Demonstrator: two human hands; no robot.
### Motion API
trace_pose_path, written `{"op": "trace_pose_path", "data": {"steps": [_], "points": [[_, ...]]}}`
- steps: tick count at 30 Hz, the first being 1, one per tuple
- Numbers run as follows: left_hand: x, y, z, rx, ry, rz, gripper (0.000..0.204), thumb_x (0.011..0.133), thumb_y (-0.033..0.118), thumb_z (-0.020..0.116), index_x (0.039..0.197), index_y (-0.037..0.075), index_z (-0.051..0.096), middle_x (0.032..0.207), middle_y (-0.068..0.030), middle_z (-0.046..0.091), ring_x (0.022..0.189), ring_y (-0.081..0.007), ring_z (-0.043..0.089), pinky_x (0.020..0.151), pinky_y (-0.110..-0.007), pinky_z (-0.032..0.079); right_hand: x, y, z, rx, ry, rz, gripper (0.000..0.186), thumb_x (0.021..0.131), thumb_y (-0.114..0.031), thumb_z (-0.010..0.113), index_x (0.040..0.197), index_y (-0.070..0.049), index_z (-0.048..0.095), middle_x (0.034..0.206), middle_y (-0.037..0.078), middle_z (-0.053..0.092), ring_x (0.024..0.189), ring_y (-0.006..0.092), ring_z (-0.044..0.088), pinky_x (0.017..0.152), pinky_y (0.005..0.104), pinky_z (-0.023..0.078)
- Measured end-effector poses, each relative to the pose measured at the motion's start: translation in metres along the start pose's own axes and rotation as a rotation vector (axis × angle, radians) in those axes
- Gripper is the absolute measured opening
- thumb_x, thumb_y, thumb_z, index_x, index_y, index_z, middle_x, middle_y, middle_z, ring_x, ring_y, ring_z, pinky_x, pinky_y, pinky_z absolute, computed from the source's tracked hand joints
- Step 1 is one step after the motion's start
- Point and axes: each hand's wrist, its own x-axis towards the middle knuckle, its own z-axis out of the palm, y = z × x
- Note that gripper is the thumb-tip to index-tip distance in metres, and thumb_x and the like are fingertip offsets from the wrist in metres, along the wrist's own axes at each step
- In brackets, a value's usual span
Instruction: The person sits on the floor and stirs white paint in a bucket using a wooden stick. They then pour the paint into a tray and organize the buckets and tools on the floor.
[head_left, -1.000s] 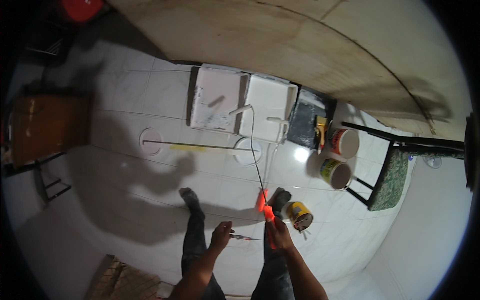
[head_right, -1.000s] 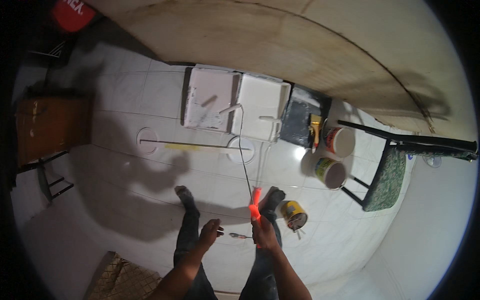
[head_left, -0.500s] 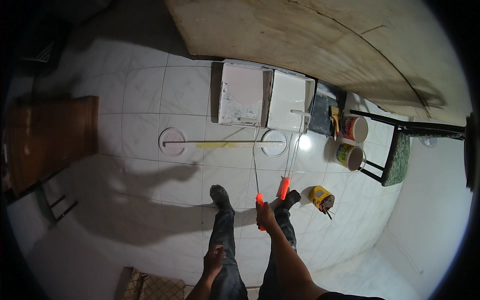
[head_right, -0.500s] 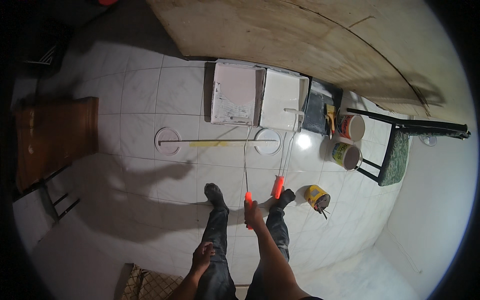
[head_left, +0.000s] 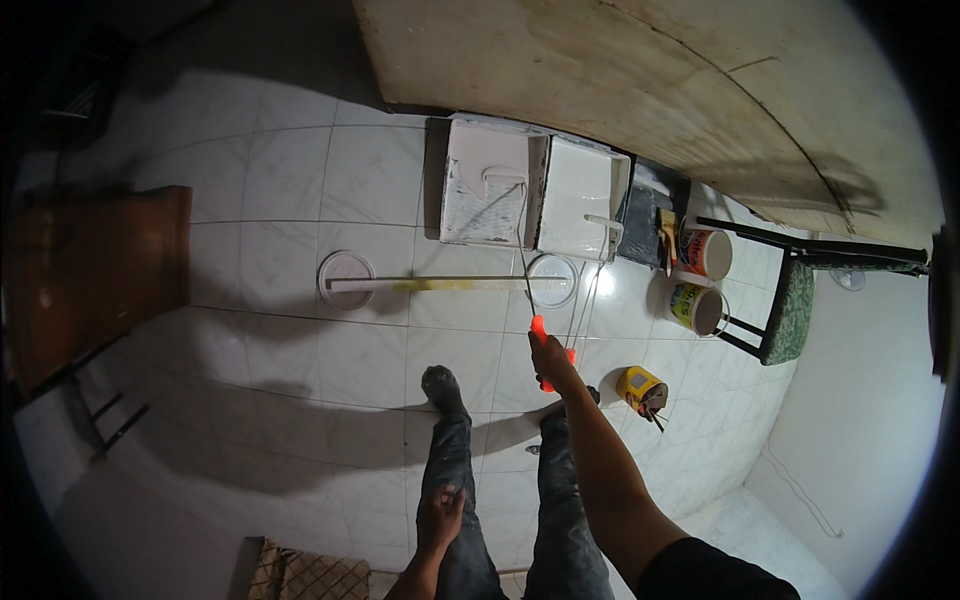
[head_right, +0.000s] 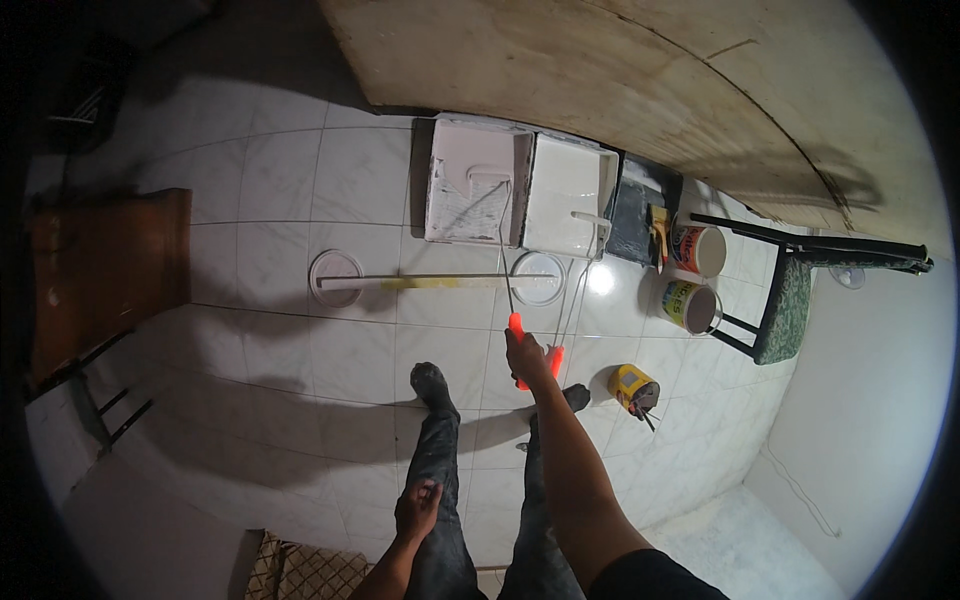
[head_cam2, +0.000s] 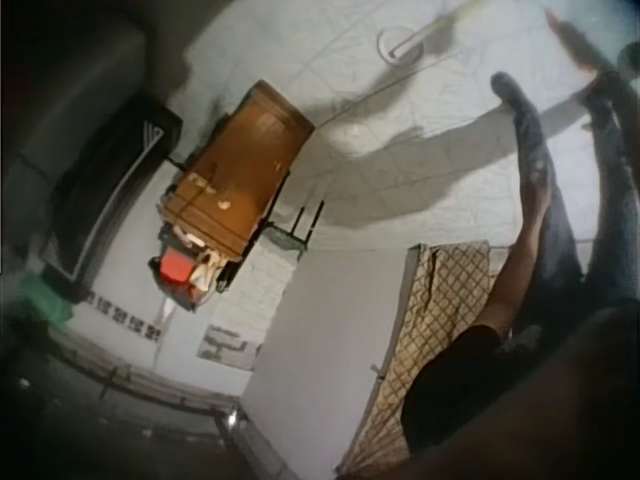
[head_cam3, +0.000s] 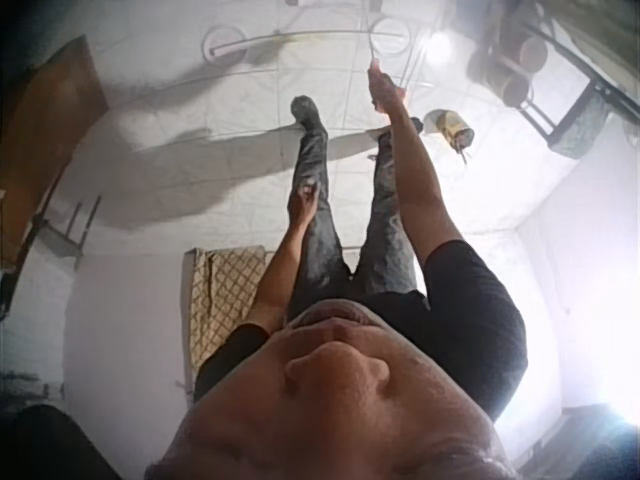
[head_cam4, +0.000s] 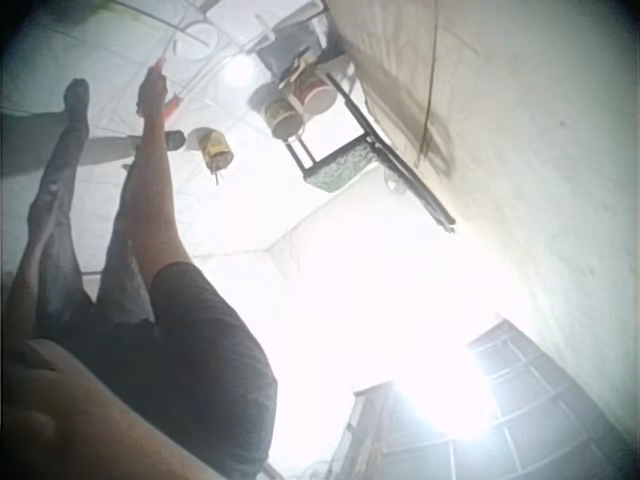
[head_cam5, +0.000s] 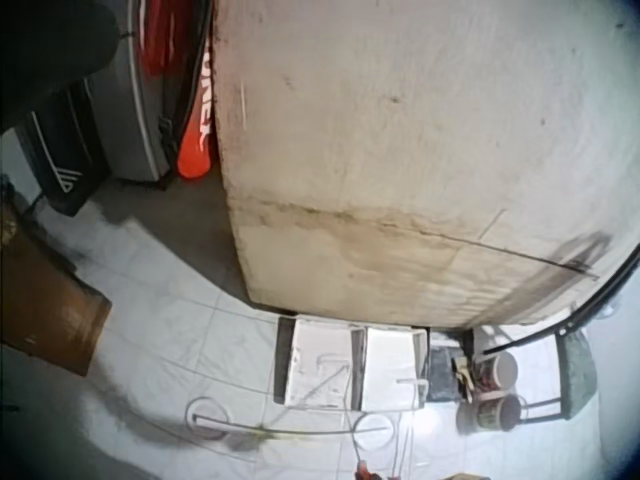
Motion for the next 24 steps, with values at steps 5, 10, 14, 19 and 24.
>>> {"op": "trace_pose_path", "data": {"steps": [5,10,14,19,24], "points": [[0.001,0.026,-0.003,-0.051,-0.077,-0.079,0.040,0.089,0.042,0.069,0.101,0.004,0.068,0.089,-0.0146,0.071,0.084,-0.0307,0.069,0.074,-0.040,0.054,0.016,0.060,0.013,-0.078,0.280,-0.541,0.058,0.101,-0.051,0.045,0.091,0.005,0.052,0.071,0.025,0.063,0.057,0.0365,0.067,0.049,0.0446,0.053],[0.000,0.022,0.008,0.056,-0.043,-0.049,0.042,0.087,0.046,0.070,0.101,0.006,0.068,0.085,-0.0116,0.071,0.082,-0.0299,0.070,0.073,-0.040,0.054,-0.038,0.098,0.050,-0.285,0.192,-0.369,0.022,0.102,-0.020,0.047,0.108,0.001,0.049,0.078,0.022,0.054,0.060,0.0419,0.059,0.054,0.0505,0.049],[0.000,0.030,-0.001,0.066,-0.127,-0.149,0.042,0.085,0.049,0.070,0.101,0.010,0.068,0.086,-0.0084,0.072,0.086,-0.0292,0.070,0.076,-0.041,0.053,-0.061,0.090,0.055,-0.199,0.082,-0.192,0.048,0.102,-0.041,0.044,0.099,0.006,0.050,0.080,0.033,0.061,0.077,0.0499,0.063,0.067,0.0546,0.052],[0.001,0.022,0.000,0.076,-0.141,-0.139,0.042,0.085,0.051,0.069,0.099,0.011,0.068,0.085,-0.0077,0.071,0.085,-0.0294,0.070,0.076,-0.041,0.053,-0.016,0.070,0.049,-0.127,0.010,-0.023,0.060,0.098,-0.049,0.051,0.097,0.011,0.056,0.078,0.032,0.065,0.072,0.0457,0.068,0.064,0.0518,0.054],[0.002,0.018,0.000,0.056,-0.134,-0.177,0.044,0.086,0.053,0.068,0.099,0.011,0.068,0.086,-0.0075,0.072,0.086,-0.0296,0.070,0.077,-0.042,0.053,-0.020,0.002,0.028,-0.066,-0.015,0.018,0.058,0.098,-0.048,0.050,0.086,0.009,0.059,0.065,0.019,0.064,0.051,0.0314,0.065,0.052,0.0433,0.054]]}}
